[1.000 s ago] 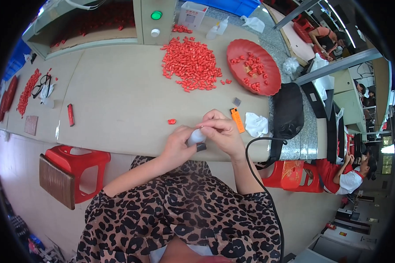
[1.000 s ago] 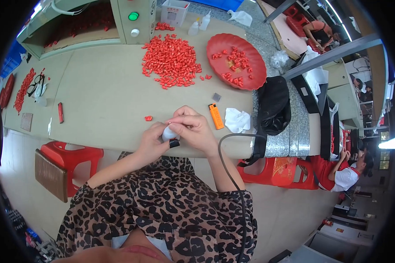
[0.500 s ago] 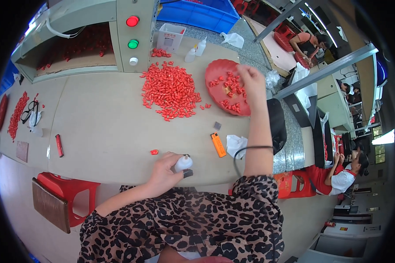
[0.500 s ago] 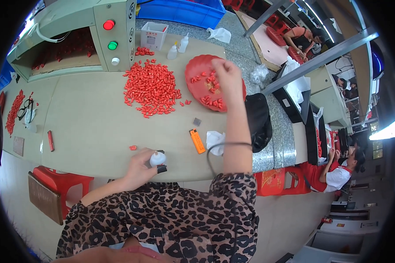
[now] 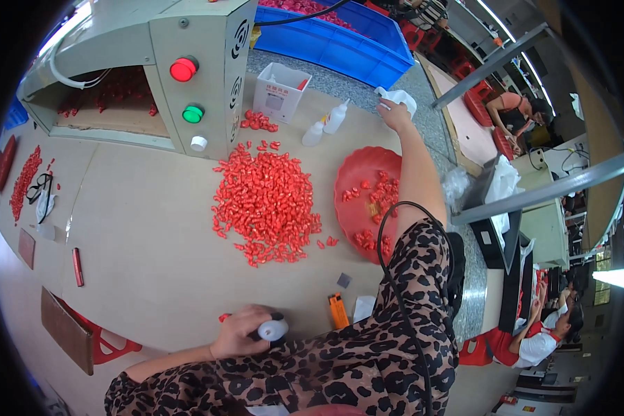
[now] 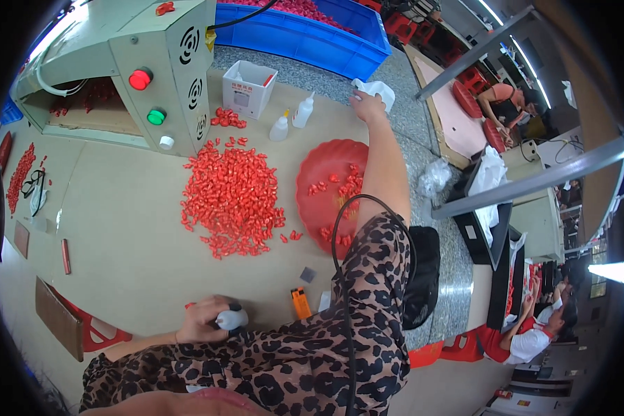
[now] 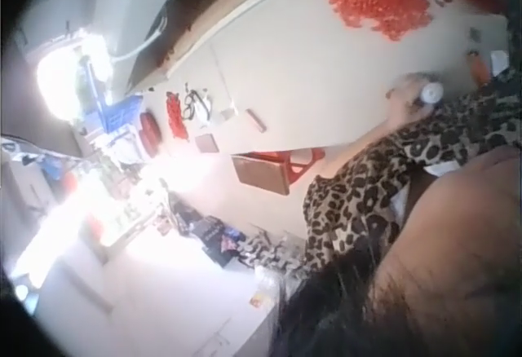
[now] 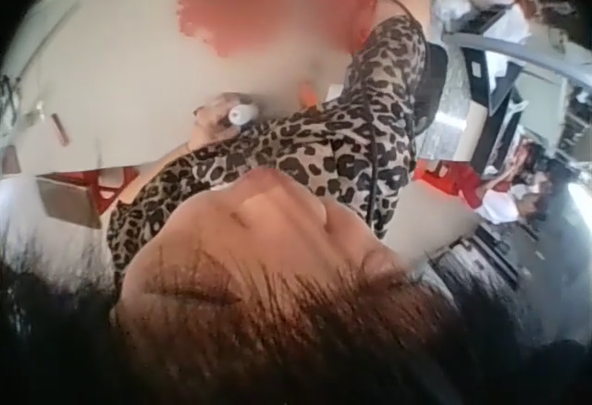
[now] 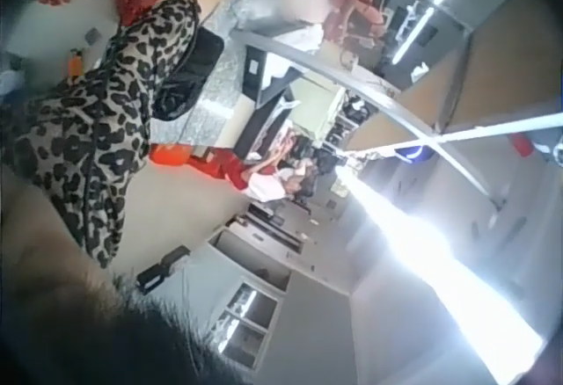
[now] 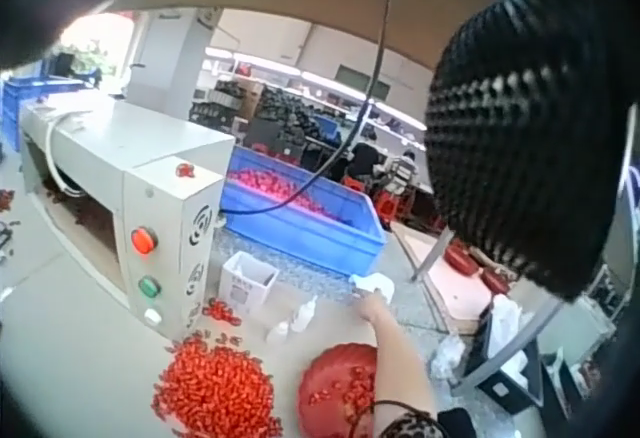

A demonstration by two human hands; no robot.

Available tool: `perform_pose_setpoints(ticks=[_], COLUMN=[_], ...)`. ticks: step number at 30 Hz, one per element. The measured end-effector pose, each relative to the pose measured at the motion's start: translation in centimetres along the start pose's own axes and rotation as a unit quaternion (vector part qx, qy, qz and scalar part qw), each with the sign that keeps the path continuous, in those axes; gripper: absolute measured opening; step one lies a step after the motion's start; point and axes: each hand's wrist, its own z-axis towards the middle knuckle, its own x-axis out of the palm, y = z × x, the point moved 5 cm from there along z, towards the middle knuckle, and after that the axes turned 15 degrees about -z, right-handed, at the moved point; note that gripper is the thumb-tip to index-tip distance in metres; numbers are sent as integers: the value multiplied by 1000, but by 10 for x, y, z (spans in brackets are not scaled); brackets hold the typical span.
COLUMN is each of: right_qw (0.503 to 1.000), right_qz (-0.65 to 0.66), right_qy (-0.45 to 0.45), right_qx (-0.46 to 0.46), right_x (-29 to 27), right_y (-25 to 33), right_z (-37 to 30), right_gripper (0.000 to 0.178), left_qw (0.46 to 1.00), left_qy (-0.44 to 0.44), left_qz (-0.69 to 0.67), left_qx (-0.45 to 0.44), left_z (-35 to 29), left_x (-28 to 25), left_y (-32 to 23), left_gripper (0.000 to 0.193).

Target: The person applies adhesive to small red plastic components using an adhesive applicator, then assembles them onto black toy bases.

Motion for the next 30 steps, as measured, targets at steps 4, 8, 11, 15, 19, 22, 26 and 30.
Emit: perform_pose_setpoints(ticks=[4,8,11,15,19,22,26,30], right_qw=[999,975,854,670,615,589,568,592], right_qz=[-54,214,492,713,768,793,811,800], right_qy=[0,48,-55,-44,-8,19,45,48], right_qx=[4,45,159,201,176,157,135,91], right_x=[63,43,9,-12,-35,-48,-70,-105], right_y=[-31,-50,-68,-70,-64,-63,-48,-16], right_z=[31,34,3,-26,-56,-74,-102,-143], right_gripper=[47,50,40,30,26,24,24,23], left_qw=[998,998,998,999,1000,1000,999,993], left_qy=[14,-2,2,1,-5,-2,-35,-24], left_qz=[-46,-53,-53,-40,-11,22,36,99], left_qx=[-41,-37,-29,-20,-5,-16,6,51], left_z=[4,1,7,6,6,3,3,8], left_x=[4,3,2,3,5,8,12,21], left_y=[21,10,5,7,1,1,-5,-23], left_gripper=[43,44,43,41,40,38,35,34])
